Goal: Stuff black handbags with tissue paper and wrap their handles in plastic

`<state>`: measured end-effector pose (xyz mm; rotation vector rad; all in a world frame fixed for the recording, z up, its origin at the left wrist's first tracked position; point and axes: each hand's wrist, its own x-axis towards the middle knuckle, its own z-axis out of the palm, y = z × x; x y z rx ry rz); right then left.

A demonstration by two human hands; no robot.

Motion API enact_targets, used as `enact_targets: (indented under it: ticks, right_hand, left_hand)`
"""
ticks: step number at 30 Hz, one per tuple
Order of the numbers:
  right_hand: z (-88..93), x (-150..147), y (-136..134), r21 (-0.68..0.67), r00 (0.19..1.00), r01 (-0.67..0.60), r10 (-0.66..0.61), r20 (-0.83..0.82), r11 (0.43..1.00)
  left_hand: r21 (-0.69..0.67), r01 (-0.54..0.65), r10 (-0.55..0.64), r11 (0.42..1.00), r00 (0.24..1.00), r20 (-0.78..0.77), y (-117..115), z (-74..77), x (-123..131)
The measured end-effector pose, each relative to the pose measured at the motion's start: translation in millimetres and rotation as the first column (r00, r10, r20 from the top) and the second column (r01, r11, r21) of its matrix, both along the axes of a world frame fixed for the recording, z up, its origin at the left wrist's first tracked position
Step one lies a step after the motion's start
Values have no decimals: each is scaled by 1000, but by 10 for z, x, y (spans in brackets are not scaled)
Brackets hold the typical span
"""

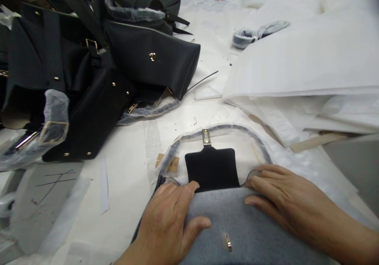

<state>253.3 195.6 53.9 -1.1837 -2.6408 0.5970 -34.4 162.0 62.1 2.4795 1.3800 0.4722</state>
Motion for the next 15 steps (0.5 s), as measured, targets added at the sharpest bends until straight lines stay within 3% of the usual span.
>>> enact_targets:
  ticks: [3,8,15]
  right_hand:
    - [-49,-19,32,-39,999,-23,24,29,999]
    - [-83,-101,13,40,994,54,-57,93,998]
    - [-153,-129,-54,164,996,-26,11,89,986]
  left_hand:
    - [-14,-34,33,999,998,-58,33,-56,30]
    - [-76,-7,-10,997,974,-226,72,-162,68]
    - [-97,-4,-20,995,971,-238,71,-193,69]
